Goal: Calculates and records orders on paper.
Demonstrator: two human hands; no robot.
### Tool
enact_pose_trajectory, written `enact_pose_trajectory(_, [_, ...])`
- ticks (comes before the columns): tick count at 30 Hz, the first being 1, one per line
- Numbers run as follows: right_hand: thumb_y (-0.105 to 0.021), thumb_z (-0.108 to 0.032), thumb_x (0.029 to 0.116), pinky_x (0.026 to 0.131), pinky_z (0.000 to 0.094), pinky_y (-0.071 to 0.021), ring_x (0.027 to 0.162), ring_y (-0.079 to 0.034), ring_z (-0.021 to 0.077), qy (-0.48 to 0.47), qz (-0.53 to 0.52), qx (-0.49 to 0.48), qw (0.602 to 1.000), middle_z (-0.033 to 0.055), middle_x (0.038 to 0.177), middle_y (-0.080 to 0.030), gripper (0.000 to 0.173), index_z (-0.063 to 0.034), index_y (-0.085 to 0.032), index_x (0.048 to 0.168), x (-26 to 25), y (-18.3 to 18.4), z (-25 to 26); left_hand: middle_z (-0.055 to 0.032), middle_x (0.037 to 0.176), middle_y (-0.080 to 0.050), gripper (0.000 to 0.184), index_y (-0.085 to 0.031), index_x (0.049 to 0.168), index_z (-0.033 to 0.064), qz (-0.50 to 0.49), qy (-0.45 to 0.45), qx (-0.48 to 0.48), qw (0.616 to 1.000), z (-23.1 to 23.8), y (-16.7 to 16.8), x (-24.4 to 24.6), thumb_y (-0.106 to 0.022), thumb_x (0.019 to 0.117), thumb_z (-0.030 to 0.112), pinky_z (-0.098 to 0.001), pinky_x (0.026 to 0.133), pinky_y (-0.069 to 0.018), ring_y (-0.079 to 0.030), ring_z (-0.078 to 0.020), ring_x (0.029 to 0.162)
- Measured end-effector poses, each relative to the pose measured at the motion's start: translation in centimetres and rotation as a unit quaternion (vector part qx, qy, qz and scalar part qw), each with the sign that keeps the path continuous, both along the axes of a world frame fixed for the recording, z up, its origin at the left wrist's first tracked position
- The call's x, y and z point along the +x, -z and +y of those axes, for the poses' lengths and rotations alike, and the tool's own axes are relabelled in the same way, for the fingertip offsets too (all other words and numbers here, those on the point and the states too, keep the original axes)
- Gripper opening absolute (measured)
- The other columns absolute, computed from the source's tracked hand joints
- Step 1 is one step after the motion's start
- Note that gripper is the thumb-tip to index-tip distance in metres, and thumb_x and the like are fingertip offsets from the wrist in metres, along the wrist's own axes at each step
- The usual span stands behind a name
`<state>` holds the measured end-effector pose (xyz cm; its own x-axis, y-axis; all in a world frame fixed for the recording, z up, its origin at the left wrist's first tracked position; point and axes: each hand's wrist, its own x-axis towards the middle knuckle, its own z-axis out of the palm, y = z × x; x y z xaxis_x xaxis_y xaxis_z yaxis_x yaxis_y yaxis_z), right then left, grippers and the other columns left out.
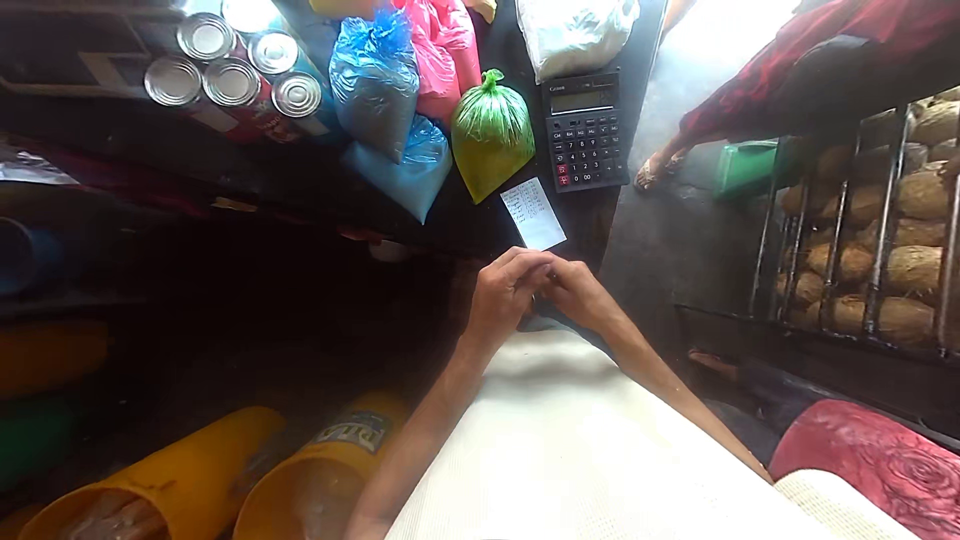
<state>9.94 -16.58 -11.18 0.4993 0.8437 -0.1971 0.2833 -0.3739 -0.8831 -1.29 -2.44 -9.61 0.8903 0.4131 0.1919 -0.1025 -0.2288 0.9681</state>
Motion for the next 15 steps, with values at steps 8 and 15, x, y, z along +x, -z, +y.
enact_pose_trajectory(8, [-0.059,-0.02,0.1035,0.087,0.0352,-0.0593,0.095,-0.072,0.0185,0.004,-0.161,0.054,0.985,0.0109,0.107,-0.073,0.03,-0.0021,-0.068,0.126,-1.8,0.7,0.8,-0.0035,0.101,-0.075,0.016,-0.074,0.111,0.0049,0.039,-0.132,-0.03,0.99,0.1,1.8,-0.7,-0.072,0.0946,0.006,-0.0284,0.08,-0.0622,-0.072,-0.0109,0.088])
enact_pose_trajectory(15, [-0.055,-0.018,0.1057,0.082,0.0335,-0.0597,0.089,-0.072,0.0183,-0.003,-0.184,0.088,0.979,0.0106,0.103,-0.074,0.03,-0.0028,-0.066,0.129,-0.1,1.8,0.5,-0.0095,0.101,-0.074,0.018,-0.071,0.114,0.0006,0.064,-0.123,-0.179,0.974,-0.1,1.4,0.6,-0.067,0.0967,0.003,-0.0356,0.082,-0.0634,-0.073,-0.0186,0.086])
